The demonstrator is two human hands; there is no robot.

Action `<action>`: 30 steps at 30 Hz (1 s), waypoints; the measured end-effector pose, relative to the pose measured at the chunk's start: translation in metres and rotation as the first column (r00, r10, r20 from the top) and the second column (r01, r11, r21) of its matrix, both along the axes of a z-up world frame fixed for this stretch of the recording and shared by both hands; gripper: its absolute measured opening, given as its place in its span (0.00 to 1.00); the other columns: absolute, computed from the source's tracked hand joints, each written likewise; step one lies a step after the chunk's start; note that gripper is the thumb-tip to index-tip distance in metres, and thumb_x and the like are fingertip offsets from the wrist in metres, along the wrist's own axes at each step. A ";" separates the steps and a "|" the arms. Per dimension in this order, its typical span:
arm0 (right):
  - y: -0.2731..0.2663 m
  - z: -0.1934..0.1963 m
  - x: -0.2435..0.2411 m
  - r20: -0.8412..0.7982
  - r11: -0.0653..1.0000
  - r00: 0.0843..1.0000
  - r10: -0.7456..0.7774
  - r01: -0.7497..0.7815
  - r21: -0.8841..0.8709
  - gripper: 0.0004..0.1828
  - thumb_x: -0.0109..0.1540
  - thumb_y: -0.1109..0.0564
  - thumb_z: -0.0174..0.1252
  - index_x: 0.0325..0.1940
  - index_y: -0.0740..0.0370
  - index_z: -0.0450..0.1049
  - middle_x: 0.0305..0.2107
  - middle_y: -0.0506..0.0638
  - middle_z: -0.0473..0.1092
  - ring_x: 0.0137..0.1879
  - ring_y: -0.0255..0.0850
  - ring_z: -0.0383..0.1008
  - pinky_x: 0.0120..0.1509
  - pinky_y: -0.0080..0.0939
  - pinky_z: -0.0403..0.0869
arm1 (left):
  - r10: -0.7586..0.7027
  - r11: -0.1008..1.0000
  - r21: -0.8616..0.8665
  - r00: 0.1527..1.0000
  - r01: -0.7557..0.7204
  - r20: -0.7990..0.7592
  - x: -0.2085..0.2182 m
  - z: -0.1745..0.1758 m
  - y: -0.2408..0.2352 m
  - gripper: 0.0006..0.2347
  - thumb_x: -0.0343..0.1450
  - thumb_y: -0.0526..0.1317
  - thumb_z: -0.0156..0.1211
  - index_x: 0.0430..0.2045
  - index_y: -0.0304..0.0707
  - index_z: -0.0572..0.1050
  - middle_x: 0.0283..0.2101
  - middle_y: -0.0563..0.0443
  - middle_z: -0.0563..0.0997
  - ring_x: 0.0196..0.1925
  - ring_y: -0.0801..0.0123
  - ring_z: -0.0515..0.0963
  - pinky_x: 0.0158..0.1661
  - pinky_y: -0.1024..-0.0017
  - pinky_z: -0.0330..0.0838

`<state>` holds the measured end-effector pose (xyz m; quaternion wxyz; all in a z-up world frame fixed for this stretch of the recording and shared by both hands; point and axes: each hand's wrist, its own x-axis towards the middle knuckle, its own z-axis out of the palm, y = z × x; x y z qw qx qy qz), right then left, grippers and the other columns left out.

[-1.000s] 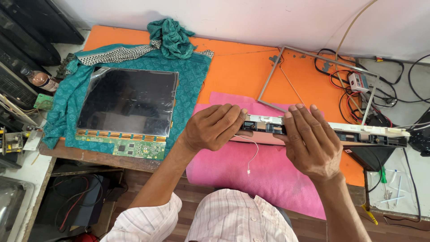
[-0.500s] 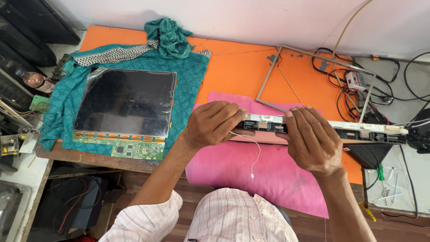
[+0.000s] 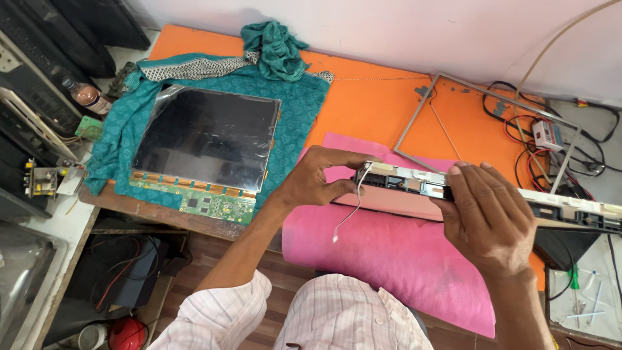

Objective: The person assembles an LCD panel by aligning and snapping a black plastic frame onto a white backlight sheet. They then remove the frame, inspect the backlight, and reattach the frame, handling the components by hand on a pink foam pad.

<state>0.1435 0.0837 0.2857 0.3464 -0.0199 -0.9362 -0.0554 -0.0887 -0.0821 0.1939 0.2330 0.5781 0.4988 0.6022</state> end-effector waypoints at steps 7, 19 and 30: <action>0.000 0.000 -0.003 0.007 0.998 1.000 -0.010 0.009 0.056 0.15 0.67 0.56 0.63 0.50 0.73 0.79 0.45 0.62 0.78 0.56 0.55 0.80 0.65 0.57 0.78 | -0.185 0.983 0.034 0.942 0.182 0.280 0.004 0.003 0.001 0.29 0.70 0.42 0.69 0.67 0.44 0.64 0.62 0.51 0.78 0.62 0.68 0.81 0.63 0.68 0.77; 0.018 -0.022 0.012 -0.095 0.977 0.984 -0.150 0.163 0.140 0.20 0.64 0.45 0.60 0.41 0.67 0.79 0.42 0.60 0.77 0.51 0.56 0.80 0.64 0.65 0.71 | -0.302 0.947 0.007 0.881 0.322 0.365 -0.014 -0.015 0.011 0.28 0.70 0.44 0.70 0.65 0.42 0.67 0.66 0.52 0.74 0.68 0.65 0.75 0.67 0.65 0.74; 0.118 -0.184 0.154 -0.427 0.421 0.730 -0.534 -0.208 -0.883 0.27 0.76 0.48 0.50 0.72 0.70 0.57 0.57 0.57 0.67 0.58 0.44 0.67 0.63 0.46 0.72 | -0.142 0.989 0.100 0.856 0.105 0.497 0.015 -0.105 0.024 0.26 0.78 0.53 0.58 0.61 0.25 0.74 0.56 0.46 0.82 0.58 0.70 0.78 0.61 0.70 0.72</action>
